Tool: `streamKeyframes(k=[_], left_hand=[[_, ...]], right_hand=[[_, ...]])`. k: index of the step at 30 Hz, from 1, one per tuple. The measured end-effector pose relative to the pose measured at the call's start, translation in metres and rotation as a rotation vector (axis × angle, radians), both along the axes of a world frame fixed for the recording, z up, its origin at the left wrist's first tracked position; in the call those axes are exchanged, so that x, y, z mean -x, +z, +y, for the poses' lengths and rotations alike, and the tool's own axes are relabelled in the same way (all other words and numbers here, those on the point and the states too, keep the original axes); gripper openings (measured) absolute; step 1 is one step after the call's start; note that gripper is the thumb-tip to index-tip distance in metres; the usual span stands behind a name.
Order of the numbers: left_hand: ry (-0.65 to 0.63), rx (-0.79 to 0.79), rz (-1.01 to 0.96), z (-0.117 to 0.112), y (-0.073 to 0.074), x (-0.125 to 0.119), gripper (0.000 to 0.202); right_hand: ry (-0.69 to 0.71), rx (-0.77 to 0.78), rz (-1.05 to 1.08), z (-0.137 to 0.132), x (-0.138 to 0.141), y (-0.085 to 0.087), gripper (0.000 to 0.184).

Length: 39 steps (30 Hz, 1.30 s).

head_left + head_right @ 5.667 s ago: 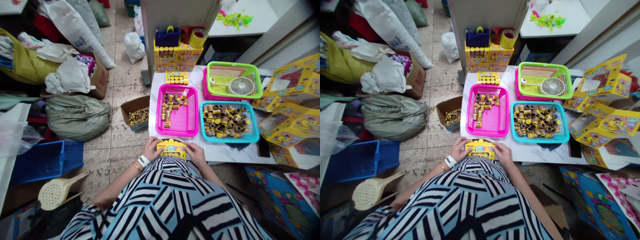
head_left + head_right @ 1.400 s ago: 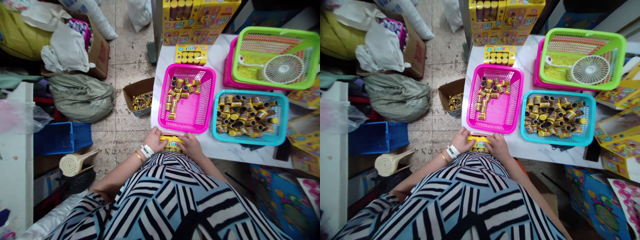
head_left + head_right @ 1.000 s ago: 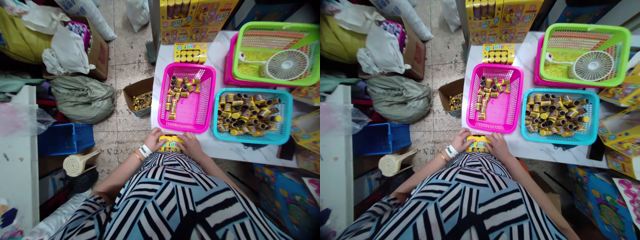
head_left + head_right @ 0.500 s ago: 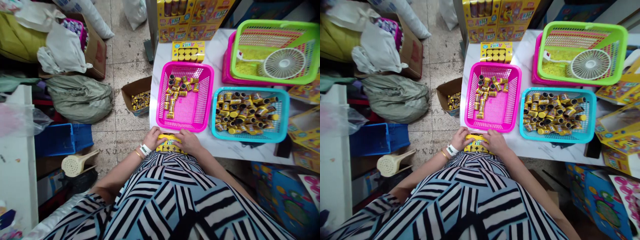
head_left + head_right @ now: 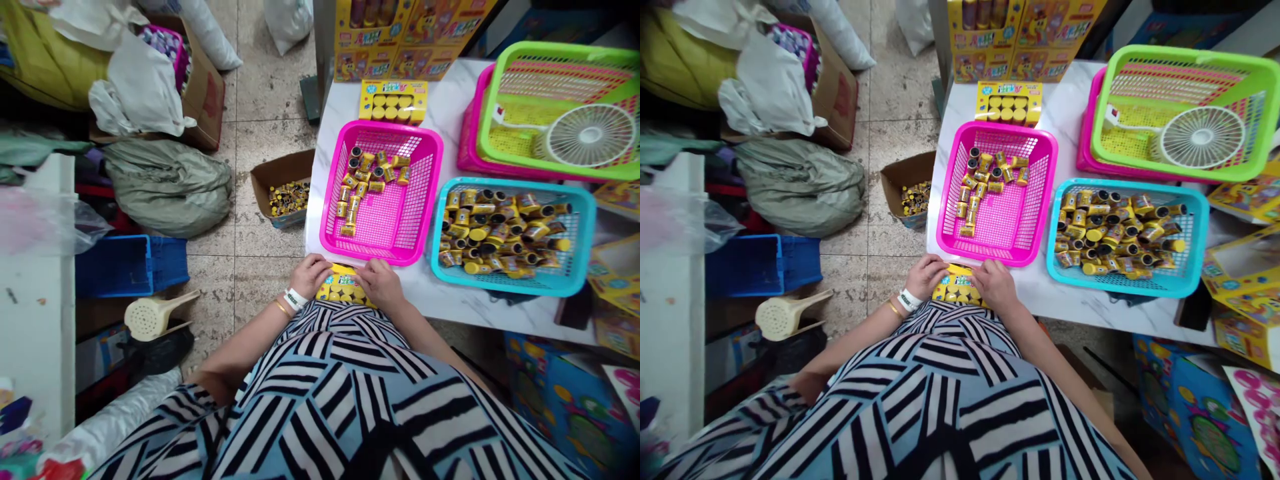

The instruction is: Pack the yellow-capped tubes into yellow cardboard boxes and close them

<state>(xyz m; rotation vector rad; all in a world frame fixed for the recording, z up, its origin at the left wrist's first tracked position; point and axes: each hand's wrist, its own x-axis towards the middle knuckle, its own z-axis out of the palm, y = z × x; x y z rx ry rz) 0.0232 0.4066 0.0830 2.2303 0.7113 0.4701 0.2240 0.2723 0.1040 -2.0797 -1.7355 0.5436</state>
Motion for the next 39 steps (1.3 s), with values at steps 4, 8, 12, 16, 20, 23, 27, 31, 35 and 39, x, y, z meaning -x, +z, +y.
streamKeyframes(k=[4,8,12,16,20,23,27,31,35,39], left_hand=[[0.069,-0.034,0.024,-0.004,0.001,-0.003,0.017],[0.044,-0.052,0.006,-0.01,0.003,0.004,0.024],[-0.024,-0.101,0.069,-0.011,0.007,0.009,0.028],[-0.045,-0.214,0.155,-0.009,0.013,0.006,0.027],[0.032,-0.198,0.164,-0.012,0.017,-0.002,0.022],[0.069,-0.127,0.111,-0.014,0.014,-0.008,0.02],[0.091,-0.005,0.035,-0.012,0.007,-0.012,0.016],[0.242,0.27,-0.043,-0.01,-0.002,-0.003,0.019],[0.226,0.45,-0.043,-0.007,-0.004,0.007,0.027],[0.182,0.342,-0.055,-0.008,0.001,0.009,0.025]], right_hand=[[-0.091,-0.076,0.014,-0.003,0.005,-0.005,0.023],[-0.135,-0.122,0.034,-0.008,0.006,-0.008,0.023],[-0.164,-0.153,0.029,-0.012,0.007,-0.011,0.023],[-0.162,-0.176,0.01,-0.013,0.008,-0.011,0.023],[-0.174,-0.2,0.008,-0.014,0.009,-0.006,0.025],[-0.191,-0.177,0.007,-0.015,0.009,-0.005,0.025],[-0.206,-0.127,0.008,-0.014,0.011,-0.008,0.024],[-0.204,-0.124,-0.007,-0.012,0.012,-0.013,0.022],[-0.201,-0.138,-0.04,-0.012,0.014,-0.013,0.023],[-0.206,-0.138,-0.043,-0.013,0.015,-0.01,0.023]])
